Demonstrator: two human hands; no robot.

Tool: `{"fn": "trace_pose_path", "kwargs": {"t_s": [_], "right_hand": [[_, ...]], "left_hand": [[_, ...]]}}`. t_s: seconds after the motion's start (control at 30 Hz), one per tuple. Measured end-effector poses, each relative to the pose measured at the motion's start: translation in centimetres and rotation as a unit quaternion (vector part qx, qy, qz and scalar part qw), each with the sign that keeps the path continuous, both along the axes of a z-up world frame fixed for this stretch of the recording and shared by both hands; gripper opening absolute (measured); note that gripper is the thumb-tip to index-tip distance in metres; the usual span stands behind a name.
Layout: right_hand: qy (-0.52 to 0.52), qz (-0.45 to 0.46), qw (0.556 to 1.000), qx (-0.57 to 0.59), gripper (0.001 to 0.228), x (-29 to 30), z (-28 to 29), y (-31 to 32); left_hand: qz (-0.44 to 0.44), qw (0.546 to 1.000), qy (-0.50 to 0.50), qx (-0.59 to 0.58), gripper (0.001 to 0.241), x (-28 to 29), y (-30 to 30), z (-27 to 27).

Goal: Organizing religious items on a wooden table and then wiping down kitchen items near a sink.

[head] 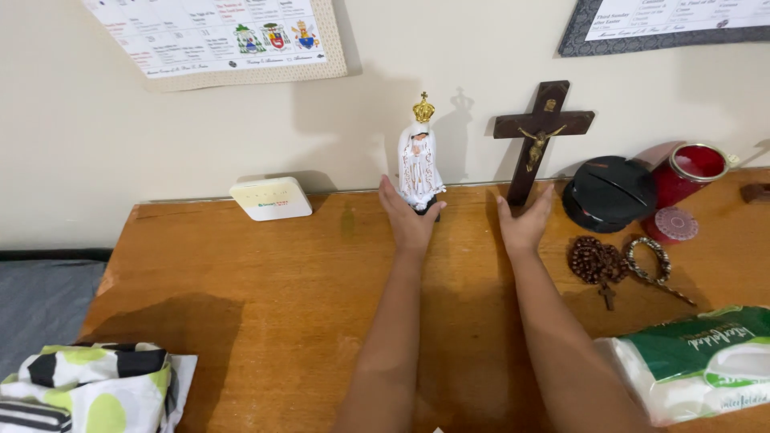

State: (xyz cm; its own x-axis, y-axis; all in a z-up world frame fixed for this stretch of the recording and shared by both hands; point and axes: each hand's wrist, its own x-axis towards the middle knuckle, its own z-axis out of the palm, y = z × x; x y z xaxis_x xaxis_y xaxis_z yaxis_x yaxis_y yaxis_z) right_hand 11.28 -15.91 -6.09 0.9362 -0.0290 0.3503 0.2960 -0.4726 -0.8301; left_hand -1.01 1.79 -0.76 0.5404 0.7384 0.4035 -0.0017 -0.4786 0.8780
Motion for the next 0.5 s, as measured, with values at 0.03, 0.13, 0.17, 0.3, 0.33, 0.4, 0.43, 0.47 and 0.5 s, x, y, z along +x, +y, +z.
{"fn": "trace_pose_path", "kwargs": {"t_s": [0.03, 0.13, 0.17, 0.3, 0.33, 0.4, 0.43, 0.47, 0.5], "right_hand": [[-0.001, 0.001, 1.0, 0.002, 0.108, -0.5, 0.0, -0.3], [0.025, 0.01, 1.0, 0.006, 0.106, -1.4, 0.0, -0.9], [0.019, 0.008, 1.0, -0.006, 0.102, -1.6, -0.2, -1.1], [0.02, 0.001, 0.999, -0.028, 0.097, -1.2, -1.6, -1.3], [0.023, 0.001, 0.999, -0.027, 0.097, -1.2, -1.7, -1.3], [-0.007, -0.007, 0.999, -0.04, 0.096, -1.1, -1.9, -1.4], [-0.005, -0.007, 0.999, -0.04, 0.096, -1.3, -1.6, -1.2], [-0.002, -0.003, 0.999, -0.038, 0.095, -1.5, -1.2, -1.3], [0.001, 0.0, 0.999, -0.037, 0.095, -1.6, -0.8, -1.3]], "left_hand": [[0.001, 1.0, -0.001, 0.002, 0.127, -0.5, -0.1, 0.3], [0.009, 0.999, 0.04, -0.003, 0.129, -1.6, -0.5, 1.4], [0.0, 0.998, 0.052, -0.037, 0.122, -1.9, -0.6, 1.7], [-0.028, 0.986, 0.114, -0.116, 0.108, -1.4, 0.1, -0.2], [-0.028, 0.986, 0.116, -0.116, 0.108, -1.5, 0.1, -0.4], [-0.032, 0.984, 0.132, -0.118, 0.103, -1.6, 0.3, -0.8], [-0.032, 0.983, 0.134, -0.118, 0.103, -1.7, 0.3, -0.6], [-0.03, 0.984, 0.135, -0.114, 0.098, -1.7, 0.3, -0.5], [-0.028, 0.984, 0.135, -0.111, 0.093, -1.7, 0.2, -0.3]]}}
